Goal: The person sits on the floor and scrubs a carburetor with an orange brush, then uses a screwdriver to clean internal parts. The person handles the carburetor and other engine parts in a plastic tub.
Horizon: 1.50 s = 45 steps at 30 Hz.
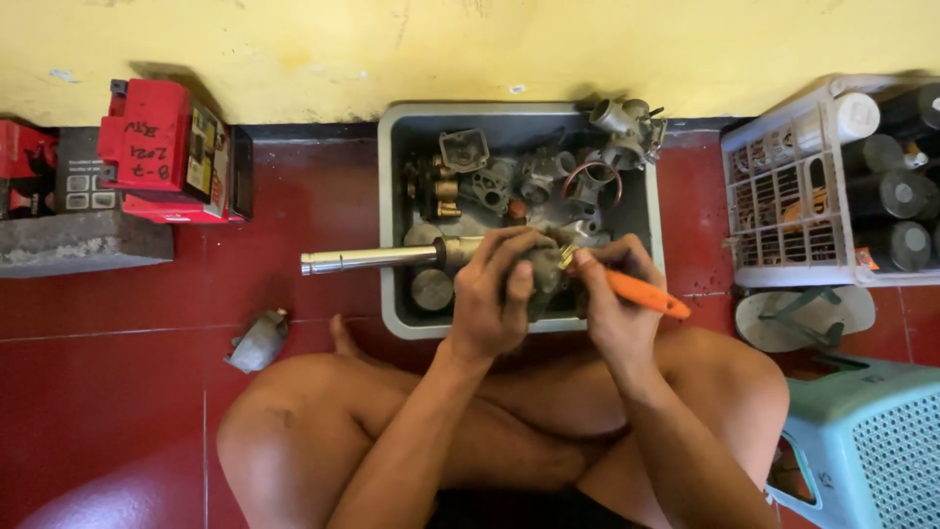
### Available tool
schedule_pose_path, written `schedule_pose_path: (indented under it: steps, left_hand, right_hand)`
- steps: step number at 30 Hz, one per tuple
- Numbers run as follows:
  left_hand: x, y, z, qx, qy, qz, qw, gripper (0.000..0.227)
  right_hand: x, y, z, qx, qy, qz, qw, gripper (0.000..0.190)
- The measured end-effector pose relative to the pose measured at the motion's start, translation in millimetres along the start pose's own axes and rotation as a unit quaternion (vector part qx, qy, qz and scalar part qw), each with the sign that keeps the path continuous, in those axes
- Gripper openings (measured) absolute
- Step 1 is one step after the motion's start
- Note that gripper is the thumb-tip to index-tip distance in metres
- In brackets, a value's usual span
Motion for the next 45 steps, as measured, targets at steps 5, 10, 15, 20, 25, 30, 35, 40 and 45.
schedule_pose_path:
  steps: [5, 10, 15, 20, 25, 30, 35, 40, 45]
  left_hand:
    - [-3, 4, 2, -0.058, 0.027, 0.043, 0.997, 0.041]
    - [-1, -3, 0, -0.059, 0.065, 0.046, 0.995, 0.042]
    - [-3, 0, -2, -0.082, 0.073, 0.070, 0.991, 0.040]
    - [1, -15, -3, -0.077, 0.072, 0.051, 0.993, 0.040]
    - [7, -11, 5, -0.030, 0.058, -0.071, 0.995, 0.046]
    - [-1, -8, 6, 0.031, 0.002, -0.214, 0.976, 0.046]
    - [-6, -18, 3, 0.075, -0.023, -0.266, 0.961, 0.045]
    - [2, 8, 12, 0.048, -0.047, -0.281, 0.957, 0.042]
    - [5, 0, 10, 0.041, -0.061, -0.263, 0.962, 0.043]
  right_hand:
    - [-10, -5, -15, 0.024, 0.041, 0.023, 0.999, 0.013]
    - [-12, -5, -15, 0.053, 0.009, 0.023, 0.998, 0.010]
    - [-17, -8, -20, 0.032, -0.013, 0.068, 0.997, 0.009]
    - [-17, -17, -22, -0.011, -0.056, 0.113, 0.992, 0.009]
    - [0, -1, 5, -0.096, -0.144, 0.251, 0.952, 0.012]
    - [27, 17, 22, -0.162, -0.309, 0.373, 0.859, 0.015]
    - [33, 9, 16, -0.187, -0.352, 0.398, 0.826, 0.023]
    - [23, 6, 24, -0.267, -0.280, 0.320, 0.865, 0.021]
    - [17, 36, 26, -0.349, -0.101, 0.188, 0.912, 0.036]
Point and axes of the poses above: each hand's wrist, its own z-axis towards the middle knuckle, its own x-axis out of the back of the hand, y = z × x, the point moved 1 cm from there along z, towards the middle knuckle, and after that the axes turned 5 degrees about -x, right-handed, at the moved point
